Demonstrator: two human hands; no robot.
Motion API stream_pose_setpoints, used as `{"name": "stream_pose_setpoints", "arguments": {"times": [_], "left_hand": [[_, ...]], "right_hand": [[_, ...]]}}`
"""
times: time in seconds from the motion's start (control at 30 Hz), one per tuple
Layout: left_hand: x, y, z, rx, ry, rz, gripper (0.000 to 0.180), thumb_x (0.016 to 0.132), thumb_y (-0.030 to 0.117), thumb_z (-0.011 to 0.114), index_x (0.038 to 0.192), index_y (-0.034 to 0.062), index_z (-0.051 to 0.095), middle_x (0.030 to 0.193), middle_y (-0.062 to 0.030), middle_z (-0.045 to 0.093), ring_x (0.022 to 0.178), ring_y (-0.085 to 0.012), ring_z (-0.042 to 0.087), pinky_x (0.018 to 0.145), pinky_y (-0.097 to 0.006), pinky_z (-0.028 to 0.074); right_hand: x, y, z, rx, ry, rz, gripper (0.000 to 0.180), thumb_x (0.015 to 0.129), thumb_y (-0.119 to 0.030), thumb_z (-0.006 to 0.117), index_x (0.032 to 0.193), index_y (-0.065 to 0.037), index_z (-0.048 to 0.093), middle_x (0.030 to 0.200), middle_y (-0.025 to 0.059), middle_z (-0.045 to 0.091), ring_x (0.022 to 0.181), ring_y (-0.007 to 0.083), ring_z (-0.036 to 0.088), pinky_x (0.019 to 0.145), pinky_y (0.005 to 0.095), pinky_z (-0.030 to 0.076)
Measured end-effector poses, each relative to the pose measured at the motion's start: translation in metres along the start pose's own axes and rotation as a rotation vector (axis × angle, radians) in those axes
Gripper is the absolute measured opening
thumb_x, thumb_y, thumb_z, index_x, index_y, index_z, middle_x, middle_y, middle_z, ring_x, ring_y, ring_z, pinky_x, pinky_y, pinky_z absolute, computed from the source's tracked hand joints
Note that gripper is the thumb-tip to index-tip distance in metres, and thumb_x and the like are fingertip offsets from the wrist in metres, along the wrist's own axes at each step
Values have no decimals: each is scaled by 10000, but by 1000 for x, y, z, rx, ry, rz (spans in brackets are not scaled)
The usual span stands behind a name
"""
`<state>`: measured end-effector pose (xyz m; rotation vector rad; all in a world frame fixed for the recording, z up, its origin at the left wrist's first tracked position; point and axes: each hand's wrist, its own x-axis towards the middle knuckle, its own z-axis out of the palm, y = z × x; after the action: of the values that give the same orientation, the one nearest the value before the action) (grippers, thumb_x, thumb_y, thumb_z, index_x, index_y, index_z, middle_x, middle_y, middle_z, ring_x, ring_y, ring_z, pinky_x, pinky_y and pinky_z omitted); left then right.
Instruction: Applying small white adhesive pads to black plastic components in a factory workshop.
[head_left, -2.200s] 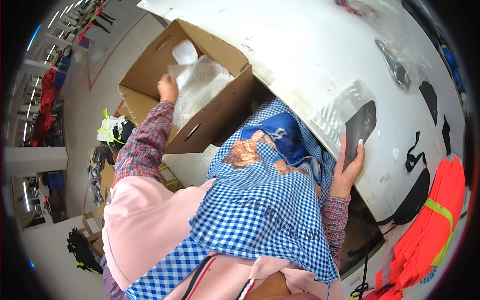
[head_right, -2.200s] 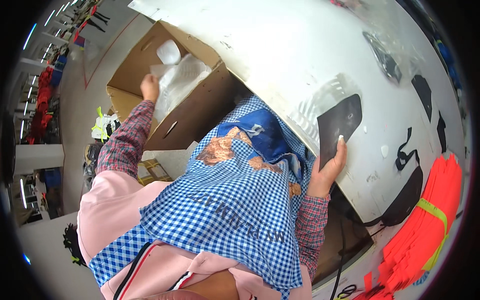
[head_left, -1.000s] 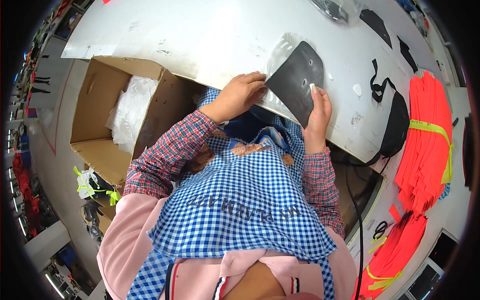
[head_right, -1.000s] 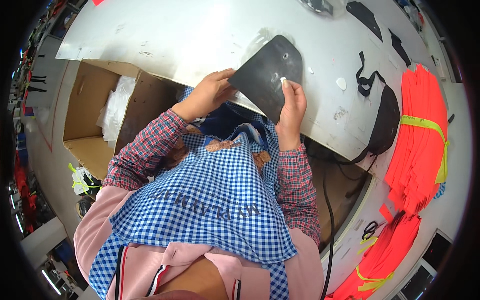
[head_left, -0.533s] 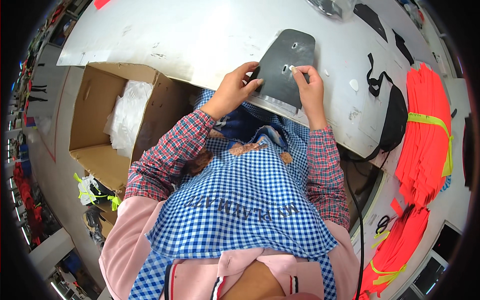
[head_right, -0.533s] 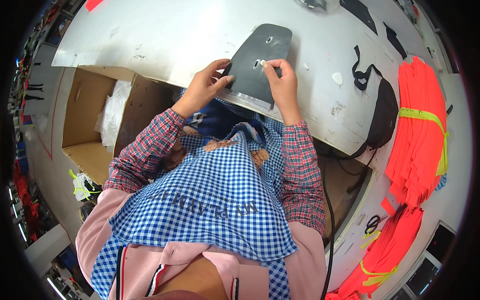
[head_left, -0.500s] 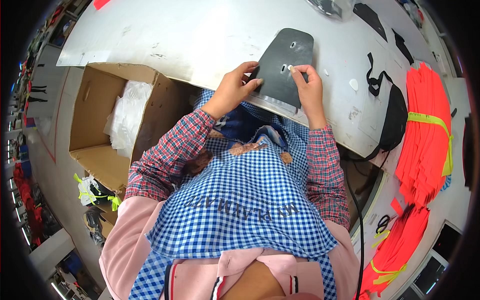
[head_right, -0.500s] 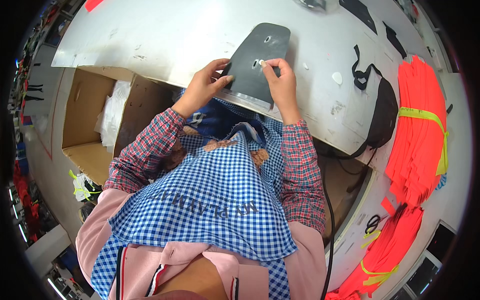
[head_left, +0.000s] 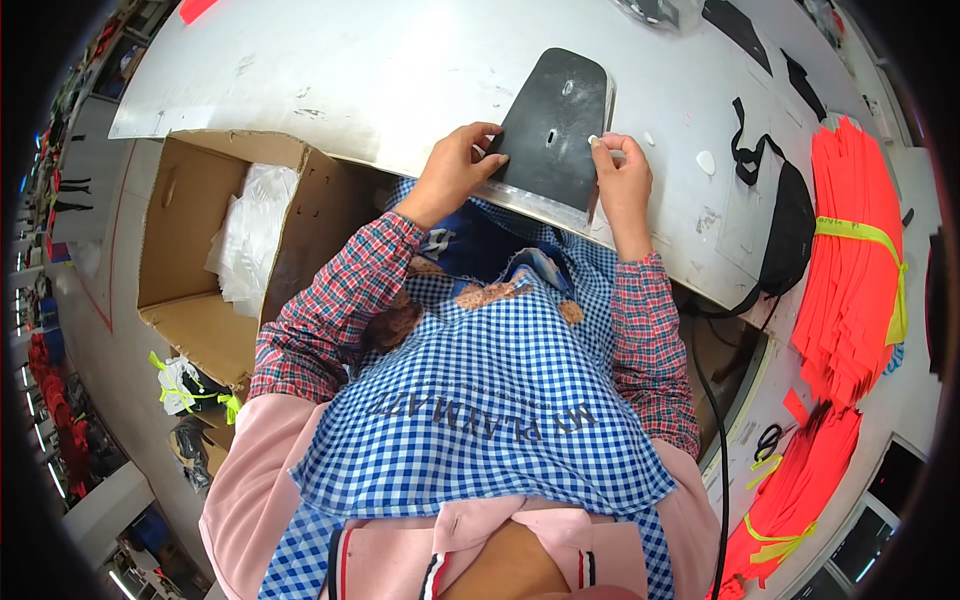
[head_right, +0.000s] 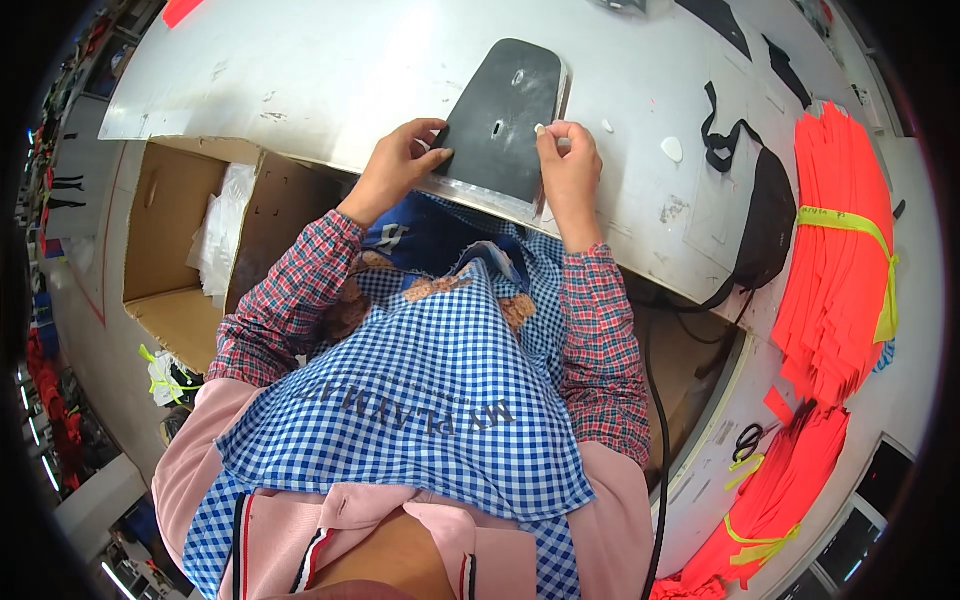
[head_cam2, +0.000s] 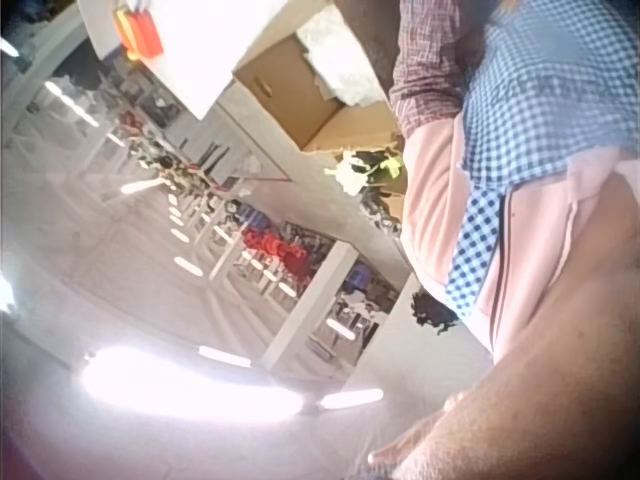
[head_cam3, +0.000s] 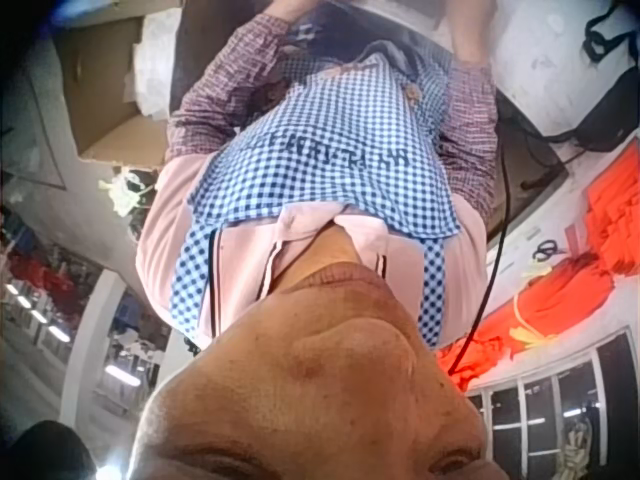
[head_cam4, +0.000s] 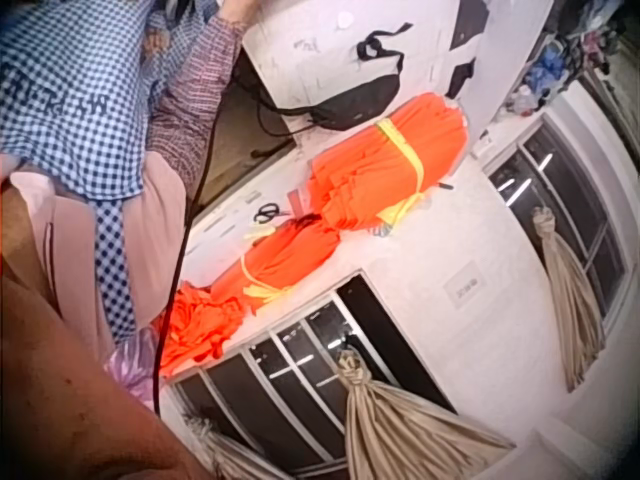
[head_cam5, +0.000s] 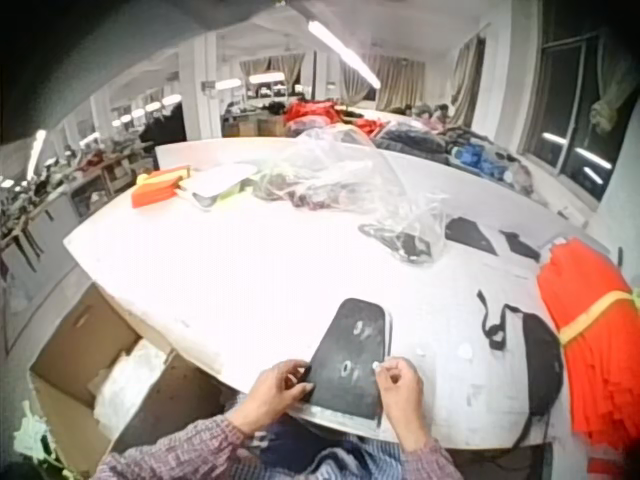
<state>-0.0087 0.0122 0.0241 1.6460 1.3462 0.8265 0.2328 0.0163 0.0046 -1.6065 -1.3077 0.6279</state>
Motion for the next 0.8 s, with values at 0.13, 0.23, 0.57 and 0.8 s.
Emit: {"name": "stream_pose_setpoints", "arguments": {"times": [0.13,0.23,0.57,0.8], "left_hand": [[0,-4,2,64,12,46,372,873,126,718,1215,9,633,996,-158,660,788,-209,629,726,-323,539],[-1,-2,3,120,18,102,356,869,131,721,1198,17,646,1004,-163,642,807,-225,624,756,-335,533],[-6,0,9,231,-14,180,372,880,149,707,1211,2,625,1175,-192,588,976,-319,623,855,-367,531],[-16,3,21,300,-25,324,481,873,156,730,1293,9,549,1426,-244,457,1230,-415,543,969,-395,515]], "right_hand": [[-3,-1,0,-13,-4,15,210,878,-214,711,910,-13,664,861,109,707,690,192,663,681,336,531],[-6,-1,-2,-46,3,17,205,882,-210,706,919,-13,666,841,117,710,706,202,674,679,340,533],[-12,3,-8,-57,19,27,214,888,-222,699,938,-16,670,807,122,707,691,211,673,670,341,529],[-13,6,-9,-34,19,18,209,901,-232,685,932,-25,670,728,96,687,647,188,647,637,332,507]]}}
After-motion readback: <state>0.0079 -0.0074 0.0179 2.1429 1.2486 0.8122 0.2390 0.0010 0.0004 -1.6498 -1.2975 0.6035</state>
